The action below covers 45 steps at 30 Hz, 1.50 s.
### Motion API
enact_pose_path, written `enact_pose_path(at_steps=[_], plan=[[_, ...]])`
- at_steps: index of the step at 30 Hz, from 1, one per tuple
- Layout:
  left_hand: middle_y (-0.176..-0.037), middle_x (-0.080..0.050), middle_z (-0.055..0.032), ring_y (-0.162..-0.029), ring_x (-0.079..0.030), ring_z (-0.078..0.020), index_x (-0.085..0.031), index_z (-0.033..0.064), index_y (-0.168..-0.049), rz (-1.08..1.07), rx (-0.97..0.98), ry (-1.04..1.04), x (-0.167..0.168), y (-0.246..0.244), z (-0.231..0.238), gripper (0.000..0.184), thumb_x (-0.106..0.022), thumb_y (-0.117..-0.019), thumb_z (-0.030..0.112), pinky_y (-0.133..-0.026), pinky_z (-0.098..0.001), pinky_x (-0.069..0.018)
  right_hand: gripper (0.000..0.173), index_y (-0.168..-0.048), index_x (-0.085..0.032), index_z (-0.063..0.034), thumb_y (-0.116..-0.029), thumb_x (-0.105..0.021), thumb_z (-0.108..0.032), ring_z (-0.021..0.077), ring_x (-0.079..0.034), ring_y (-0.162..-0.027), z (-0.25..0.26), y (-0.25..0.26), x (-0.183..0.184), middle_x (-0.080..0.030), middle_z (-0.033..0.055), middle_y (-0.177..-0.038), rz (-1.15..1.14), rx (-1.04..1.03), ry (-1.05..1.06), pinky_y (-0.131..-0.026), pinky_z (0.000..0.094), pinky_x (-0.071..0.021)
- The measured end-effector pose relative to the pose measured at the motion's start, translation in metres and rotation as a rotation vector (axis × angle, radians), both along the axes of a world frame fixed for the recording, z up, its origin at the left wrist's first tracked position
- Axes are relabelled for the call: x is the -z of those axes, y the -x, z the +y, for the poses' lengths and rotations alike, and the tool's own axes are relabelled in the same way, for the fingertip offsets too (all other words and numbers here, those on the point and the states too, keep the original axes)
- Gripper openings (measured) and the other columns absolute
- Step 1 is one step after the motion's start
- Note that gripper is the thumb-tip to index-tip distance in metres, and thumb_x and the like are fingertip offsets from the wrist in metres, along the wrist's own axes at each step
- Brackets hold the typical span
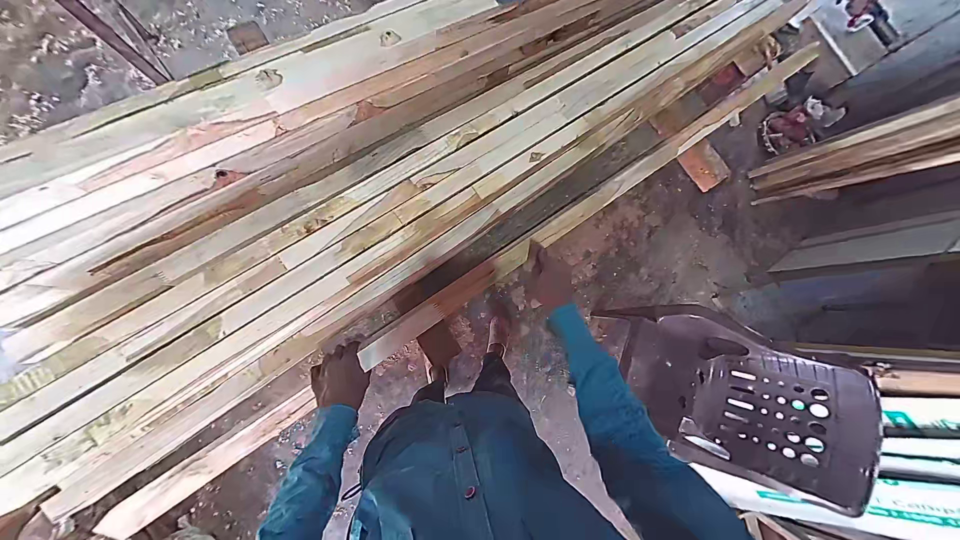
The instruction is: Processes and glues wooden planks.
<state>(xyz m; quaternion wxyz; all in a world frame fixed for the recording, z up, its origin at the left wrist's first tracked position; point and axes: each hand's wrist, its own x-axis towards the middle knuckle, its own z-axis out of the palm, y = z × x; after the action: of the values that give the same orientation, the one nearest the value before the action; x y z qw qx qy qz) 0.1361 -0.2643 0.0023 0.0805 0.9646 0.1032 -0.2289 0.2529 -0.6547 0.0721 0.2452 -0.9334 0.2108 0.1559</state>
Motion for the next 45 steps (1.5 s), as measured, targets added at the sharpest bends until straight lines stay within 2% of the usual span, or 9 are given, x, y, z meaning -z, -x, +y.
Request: enact_pose_path(at_steps=[3,7,12,18,22,26,30,40,45], plan=[[-0.138,-0.064,-0.0167,-0.128,-0.06,-0.0392,-0.061,0.0126,-0.14,-0.009,-0.008,-0.007,0.002,-0.001,-0.003,0.059,-0.08,-0.0845,0.02,-0.11,-0.0629,-0.0403,0.037,-0.128,-0.065,0.001,-0.1017,-0.057,-0.023,0.0447,-0.066,-0.115,0.009,-0.018,-0.003,-0.068,0.0284,-0.12,0.064,0.01,0.053,-0.097,0.0631,-0.0512],[-0.141,-0.061,-0.0171,-0.132,-0.057,-0.0383,-0.059,0.0111,-0.142,0.124,-0.033,0.034,-0.005,-0.012,0.0,0.064,-0.081,-0.0836,0.025,-0.111,-0.0631,-0.0393,0.047,-0.138,-0.054,0.0061,-0.0975,-0.062,-0.017,0.0473,-0.056,-0.126,0.165,0.055,0.001,-0.055,0.0317,-0.138,0.187,-0.179,-0.054,-0.102,0.061,-0.0483],[-0.139,-0.062,-0.0196,-0.13,-0.058,-0.0406,-0.057,0.0102,-0.143,0.137,0.022,0.054,-0.011,-0.016,0.007,0.064,-0.078,-0.0855,0.029,-0.108,-0.0654,-0.0425,0.035,-0.133,-0.051,0.013,-0.1004,-0.051,0.0,0.0514,-0.063,-0.109,0.275,0.126,-0.024,-0.042,0.0417,-0.138,0.445,-0.643,-0.055,-0.082,0.056,-0.0583],[-0.144,-0.058,-0.0197,-0.133,-0.056,-0.039,-0.045,0.0083,-0.152,0.072,0.143,-0.024,-0.002,-0.014,0.01,0.073,-0.073,-0.0852,0.012,-0.108,-0.0609,-0.0441,0.047,-0.146,-0.051,-0.0048,-0.1034,-0.053,-0.025,0.0397,-0.066,-0.114,0.185,0.096,-0.034,-0.066,0.0241,-0.123,0.134,-0.345,-0.251,-0.097,0.0577,-0.053],[-0.146,-0.054,-0.026,-0.138,-0.052,-0.0392,-0.05,-0.0004,-0.147,0.307,0.282,0.3,-0.02,-0.053,0.021,0.079,-0.086,-0.081,0.026,-0.116,-0.0573,-0.0403,0.04,-0.142,-0.054,-0.0007,-0.1086,-0.051,-0.023,0.036,-0.069,-0.082,0.106,0.081,-0.024,-0.068,0.024,-0.1,-0.087,-0.038,-0.389,-0.076,0.054,-0.0571],[-0.143,-0.059,-0.0194,-0.138,-0.053,-0.0353,-0.058,0.0092,-0.144,0.206,0.246,0.277,-0.017,-0.057,0.013,0.076,-0.086,-0.0818,0.043,-0.117,-0.056,-0.0397,0.063,-0.16,-0.033,-0.0066,-0.104,-0.06,-0.015,0.0432,-0.063,-0.12,0.091,0.056,-0.004,-0.058,0.0277,-0.139,-0.155,-0.035,-0.33,-0.102,0.0594,-0.0497],[-0.14,-0.06,-0.022,-0.135,-0.055,-0.0373,-0.063,0.01,-0.139,0.109,0.214,0.343,-0.003,-0.042,0.025,0.07,-0.081,-0.085,0.051,-0.114,-0.0568,-0.042,0.072,-0.162,-0.03,-0.009,-0.0997,-0.065,-0.012,0.0438,-0.056,-0.131,0.084,0.047,0.032,-0.052,0.0258,-0.148,-0.244,0.001,-0.302,-0.109,0.0598,-0.046],[-0.142,-0.063,-0.0134,-0.132,-0.059,-0.0369,-0.051,0.0257,-0.152,0.153,0.184,0.165,-0.002,-0.03,0.018,0.066,-0.07,-0.0942,0.051,-0.107,-0.0643,-0.0463,0.076,-0.158,-0.044,-0.0228,-0.0892,-0.071,-0.005,0.0509,-0.054,-0.129,0.02,0.023,0.09,-0.039,0.0291,-0.156,-0.113,0.069,0.005,-0.099,0.0665,-0.0509],[-0.139,-0.066,-0.0083,-0.128,-0.062,-0.0351,-0.055,0.0289,-0.149,0.011,0.113,0.122,-0.004,-0.018,-0.002,0.056,-0.067,-0.0971,0.045,-0.102,-0.0686,-0.0463,0.055,-0.152,-0.049,-0.0147,-0.0989,-0.06,-0.015,0.0493,-0.058,-0.124,-0.014,0.023,0.057,-0.043,0.0325,-0.15,-0.018,0.22,0.037,-0.098,0.0633,-0.0513]])
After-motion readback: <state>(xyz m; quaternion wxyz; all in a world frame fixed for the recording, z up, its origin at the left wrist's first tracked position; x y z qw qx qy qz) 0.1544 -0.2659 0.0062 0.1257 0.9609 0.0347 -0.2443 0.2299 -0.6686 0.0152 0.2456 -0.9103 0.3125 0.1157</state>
